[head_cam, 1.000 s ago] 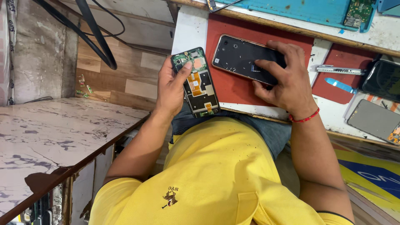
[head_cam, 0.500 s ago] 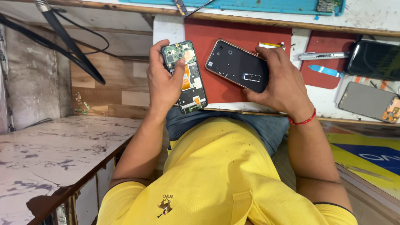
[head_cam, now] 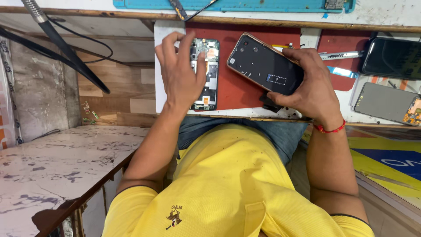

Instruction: The person removes a camera module from a disassembled smartphone, then handles a separate phone back cover, peels off a protective film, and wipes the surface. The person places the back cover on the workbench and continues handling the phone internals.

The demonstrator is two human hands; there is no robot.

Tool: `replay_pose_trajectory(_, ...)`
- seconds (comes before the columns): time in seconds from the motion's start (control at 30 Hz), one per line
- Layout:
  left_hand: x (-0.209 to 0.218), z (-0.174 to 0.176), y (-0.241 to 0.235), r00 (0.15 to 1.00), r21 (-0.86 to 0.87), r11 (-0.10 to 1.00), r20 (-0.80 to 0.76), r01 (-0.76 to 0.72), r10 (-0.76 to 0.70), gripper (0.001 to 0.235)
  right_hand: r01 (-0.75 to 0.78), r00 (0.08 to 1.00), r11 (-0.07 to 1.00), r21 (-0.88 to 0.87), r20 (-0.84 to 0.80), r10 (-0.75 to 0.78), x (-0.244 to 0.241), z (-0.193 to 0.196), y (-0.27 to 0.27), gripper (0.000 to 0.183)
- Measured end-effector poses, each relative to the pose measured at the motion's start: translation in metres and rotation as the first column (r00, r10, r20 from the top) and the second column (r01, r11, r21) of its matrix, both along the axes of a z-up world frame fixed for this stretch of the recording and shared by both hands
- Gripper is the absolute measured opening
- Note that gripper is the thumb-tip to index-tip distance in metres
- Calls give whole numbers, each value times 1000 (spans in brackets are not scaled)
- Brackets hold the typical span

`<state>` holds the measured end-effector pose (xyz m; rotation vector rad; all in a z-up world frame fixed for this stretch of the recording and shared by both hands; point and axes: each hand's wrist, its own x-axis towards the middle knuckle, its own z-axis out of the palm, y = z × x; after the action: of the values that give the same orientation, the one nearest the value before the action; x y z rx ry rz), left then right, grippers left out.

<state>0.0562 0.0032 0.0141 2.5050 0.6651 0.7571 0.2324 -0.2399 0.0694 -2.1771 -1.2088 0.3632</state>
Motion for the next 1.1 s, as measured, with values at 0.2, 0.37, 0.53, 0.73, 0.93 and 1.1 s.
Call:
replay_pose_trajectory(0.2, 14, -7, -36, 905, -870, 327, 416, 368, 86, 55, -82, 996, 997, -8, 34, 82, 3, 24, 5, 88)
replay_pose_trajectory(0.37, 49, -11, -47, 864, -815, -333, 359, 474, 352, 50, -117, 988, 993, -28, 99, 119, 3, 41, 20, 91)
replay_pose_trajectory(0.53, 65, -12, -55, 799, -780, -311, 364, 542, 479, 49, 218, 909, 923, 318, -411, -73, -7, 34, 30, 82)
replay_pose_trajectory(0.73, 84, -27, -70, 681, -718, -272, 368, 641, 632, 40, 324, 870, 858, 399, -482, -105, -19, 15, 32, 65)
replay_pose_trajectory(0.93, 111, -51, -80, 555, -688, -166, 392, 706, 734, 27, 211, 976, 889, 406, -42, -212, -30, 8, 20, 61)
replay_pose_trajectory(1.1, 129, -65, -85, 468, -480, -278, 339, 832, 816, 41, 75, 979, 861, 503, 127, -160, -53, -13, 33, 48)
